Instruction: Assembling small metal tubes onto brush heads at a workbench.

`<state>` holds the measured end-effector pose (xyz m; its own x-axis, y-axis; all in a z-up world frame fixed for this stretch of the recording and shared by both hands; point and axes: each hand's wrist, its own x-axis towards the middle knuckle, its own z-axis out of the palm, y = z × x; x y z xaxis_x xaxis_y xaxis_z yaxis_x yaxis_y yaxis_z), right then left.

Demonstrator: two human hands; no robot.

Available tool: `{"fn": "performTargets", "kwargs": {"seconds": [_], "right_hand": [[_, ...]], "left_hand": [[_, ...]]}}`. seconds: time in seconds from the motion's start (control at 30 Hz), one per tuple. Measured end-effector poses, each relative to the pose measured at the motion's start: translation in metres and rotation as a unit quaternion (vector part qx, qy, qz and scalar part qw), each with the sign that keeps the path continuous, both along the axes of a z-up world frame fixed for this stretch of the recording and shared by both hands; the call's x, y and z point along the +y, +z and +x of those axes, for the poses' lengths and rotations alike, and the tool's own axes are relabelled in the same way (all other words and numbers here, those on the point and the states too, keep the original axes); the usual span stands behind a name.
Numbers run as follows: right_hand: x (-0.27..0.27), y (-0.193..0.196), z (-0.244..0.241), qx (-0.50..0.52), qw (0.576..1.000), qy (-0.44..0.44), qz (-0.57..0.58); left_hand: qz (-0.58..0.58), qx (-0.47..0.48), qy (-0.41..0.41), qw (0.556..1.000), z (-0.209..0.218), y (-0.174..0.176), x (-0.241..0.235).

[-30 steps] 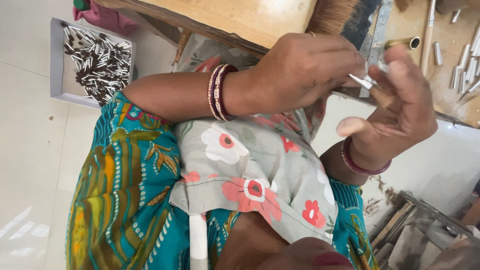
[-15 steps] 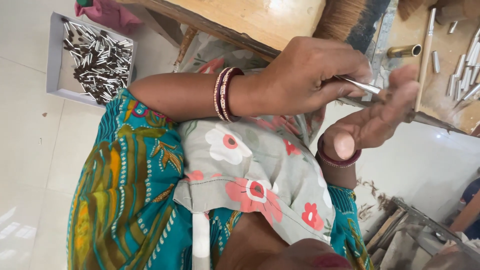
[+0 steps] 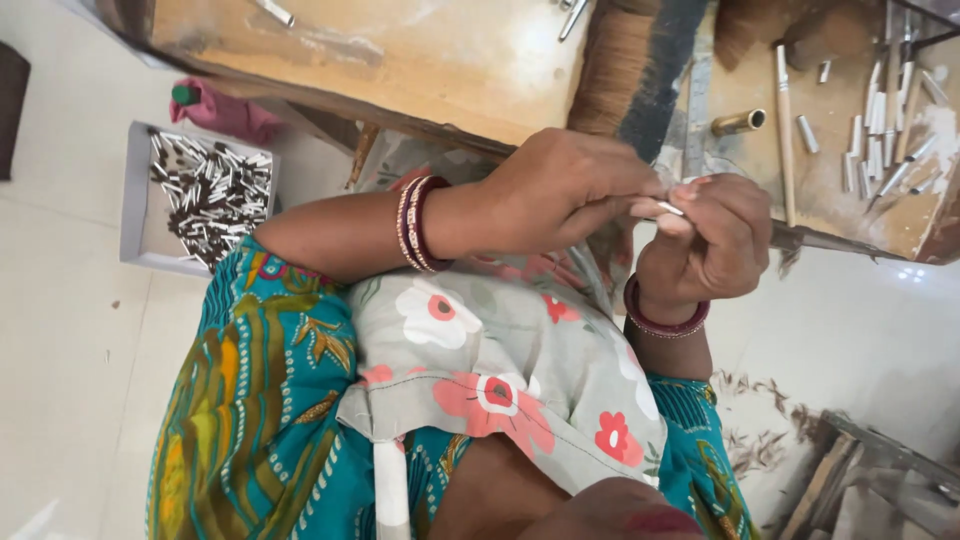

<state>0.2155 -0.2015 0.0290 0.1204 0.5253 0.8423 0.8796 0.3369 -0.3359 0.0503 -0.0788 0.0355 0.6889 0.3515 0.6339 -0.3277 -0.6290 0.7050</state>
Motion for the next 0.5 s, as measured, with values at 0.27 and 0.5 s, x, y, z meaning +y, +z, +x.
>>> {"fn": "performTargets", "kwargs": {"seconds": [0.27,0.5], "right_hand": [[0.0,-0.007,0.008,0.32,0.943,0.055,0.069],[-0.003,-0.026,0.017,0.363,0.915,0.162,-0.068]], "left_hand": [[0.096,0.063,0.294,0.949,-0.009,0.031,0.034],[-0.175,-0.064,-0.009,0.982,0.032,-0.021,0.007]]}}
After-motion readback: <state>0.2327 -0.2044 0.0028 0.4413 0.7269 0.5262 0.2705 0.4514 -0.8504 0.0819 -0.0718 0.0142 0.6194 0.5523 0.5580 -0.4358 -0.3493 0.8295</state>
